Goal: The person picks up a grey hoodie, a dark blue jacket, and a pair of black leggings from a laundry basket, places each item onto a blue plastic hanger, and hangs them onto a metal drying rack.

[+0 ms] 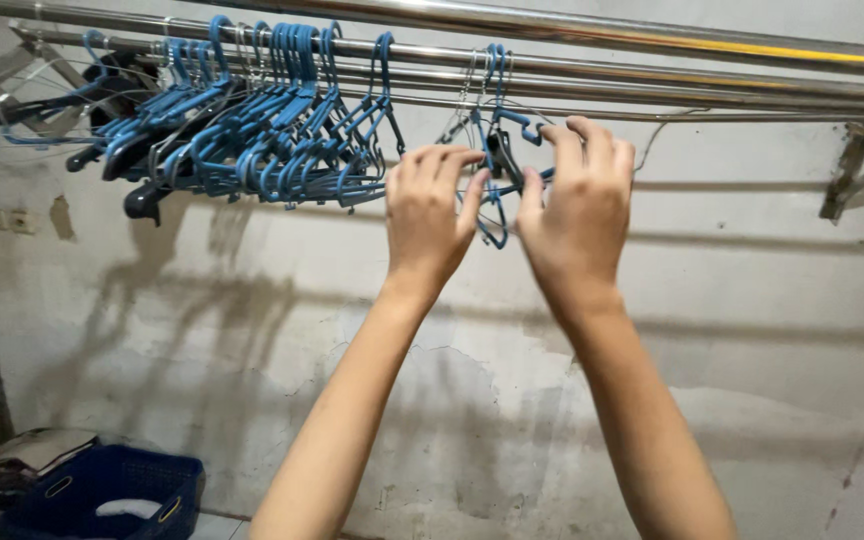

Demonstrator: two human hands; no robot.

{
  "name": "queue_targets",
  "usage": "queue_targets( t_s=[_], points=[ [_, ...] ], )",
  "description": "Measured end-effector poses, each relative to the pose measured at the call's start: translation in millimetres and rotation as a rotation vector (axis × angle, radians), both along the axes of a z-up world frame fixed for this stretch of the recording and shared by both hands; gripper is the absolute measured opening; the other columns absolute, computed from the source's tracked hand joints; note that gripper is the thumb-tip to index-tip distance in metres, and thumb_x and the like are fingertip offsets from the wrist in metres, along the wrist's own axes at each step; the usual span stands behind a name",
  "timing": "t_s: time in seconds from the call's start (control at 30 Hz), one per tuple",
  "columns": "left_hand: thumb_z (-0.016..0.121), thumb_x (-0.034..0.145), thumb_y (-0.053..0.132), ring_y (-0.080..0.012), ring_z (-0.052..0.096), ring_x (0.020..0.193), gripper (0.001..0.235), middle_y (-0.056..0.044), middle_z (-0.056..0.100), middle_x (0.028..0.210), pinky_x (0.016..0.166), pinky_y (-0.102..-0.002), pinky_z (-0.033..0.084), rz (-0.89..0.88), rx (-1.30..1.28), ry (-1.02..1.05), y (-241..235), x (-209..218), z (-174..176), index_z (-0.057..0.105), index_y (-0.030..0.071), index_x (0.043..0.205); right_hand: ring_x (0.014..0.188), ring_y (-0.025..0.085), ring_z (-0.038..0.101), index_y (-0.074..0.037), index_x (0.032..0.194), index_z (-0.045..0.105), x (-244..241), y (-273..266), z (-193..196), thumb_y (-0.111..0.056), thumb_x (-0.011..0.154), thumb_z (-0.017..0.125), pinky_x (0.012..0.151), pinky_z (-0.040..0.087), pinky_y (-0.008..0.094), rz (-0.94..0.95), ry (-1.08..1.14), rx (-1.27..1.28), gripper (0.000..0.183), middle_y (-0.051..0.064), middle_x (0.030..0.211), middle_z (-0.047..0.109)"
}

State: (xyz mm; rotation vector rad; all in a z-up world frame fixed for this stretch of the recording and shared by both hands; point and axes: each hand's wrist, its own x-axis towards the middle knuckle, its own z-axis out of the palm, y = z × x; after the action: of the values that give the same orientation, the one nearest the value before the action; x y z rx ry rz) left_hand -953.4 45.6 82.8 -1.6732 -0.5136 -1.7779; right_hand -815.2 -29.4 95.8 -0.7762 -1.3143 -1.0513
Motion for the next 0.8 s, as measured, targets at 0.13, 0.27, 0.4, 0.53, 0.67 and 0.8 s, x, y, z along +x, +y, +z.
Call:
queue_targets(
  t_s=[0.13,0.27,0.4,0.53,0.67,0.8],
  points=[
    [0.069,0.095,0.014,-0.0275,0.056,0.121,0.024,-0.006,0.067,0.121,0.105,-0.045,0.041,0.217,0.019,-0.154,-12,-29,-8,0.068,0.009,0.118,0.126,0.042,0.053,0.001,0.115,0.066,-42,2,-6,0.002,0.08,0.072,0.11,0.043,0.049,-0.01,-0.128,0.138,0.035,0.022,0.127,0.061],
    [0.068,0.09,0.01,-0.0303,0.055,0.12,0.037,-0.012,0.063,0.125,0.103,-0.045,0.042,0.344,-0.085,-0.25,-19,-56,-20,0.061,0.005,0.126,0.114,0.038,0.063,0.004,0.116,0.066,-79,21,-8,0.007,0.09,0.065,0.1,0.051,0.045,0.384,-0.204,-0.025,0.026,0.021,0.117,0.067],
    [0.065,0.092,0.007,-0.0378,0.059,0.116,0.042,-0.02,0.061,0.123,0.098,-0.046,0.047,0.241,-0.214,-0.248,-18,-74,-28,0.055,-0.001,0.131,0.083,0.029,0.074,0.005,0.113,0.068,-101,54,0,-0.004,0.096,0.06,0.075,0.057,0.039,0.681,-0.007,-0.383,0.021,0.018,0.093,0.075],
    [0.062,0.096,0.006,-0.0414,0.066,0.103,0.032,-0.021,0.066,0.118,0.086,-0.048,0.051,0.079,-0.356,-0.247,-11,-78,-31,0.059,-0.002,0.127,0.062,0.021,0.073,0.008,0.111,0.067,-115,106,14,-0.016,0.094,0.063,0.055,0.056,0.035,0.778,0.152,-0.706,0.029,0.016,0.079,0.074],
    [0.06,0.098,0.005,-0.0402,0.069,0.097,0.024,-0.021,0.069,0.114,0.083,-0.047,0.054,0.016,-0.324,-0.213,-8,-73,-34,0.064,-0.001,0.121,0.068,0.012,0.07,0.01,0.098,0.076,-121,153,21,-0.016,0.094,0.073,0.057,0.053,0.027,1.079,0.204,-0.673,0.026,0.012,0.082,0.077],
    [0.059,0.096,0.005,-0.0368,0.071,0.099,0.023,-0.018,0.071,0.116,0.085,-0.044,0.055,-0.117,-0.318,-0.156,-9,-74,-37,0.064,0.0,0.118,0.055,0.01,0.057,0.012,0.112,0.071,-110,168,20,-0.01,0.089,0.07,0.043,0.038,0.027,1.267,0.422,-0.832,0.031,0.007,0.076,0.071]
  ],
)
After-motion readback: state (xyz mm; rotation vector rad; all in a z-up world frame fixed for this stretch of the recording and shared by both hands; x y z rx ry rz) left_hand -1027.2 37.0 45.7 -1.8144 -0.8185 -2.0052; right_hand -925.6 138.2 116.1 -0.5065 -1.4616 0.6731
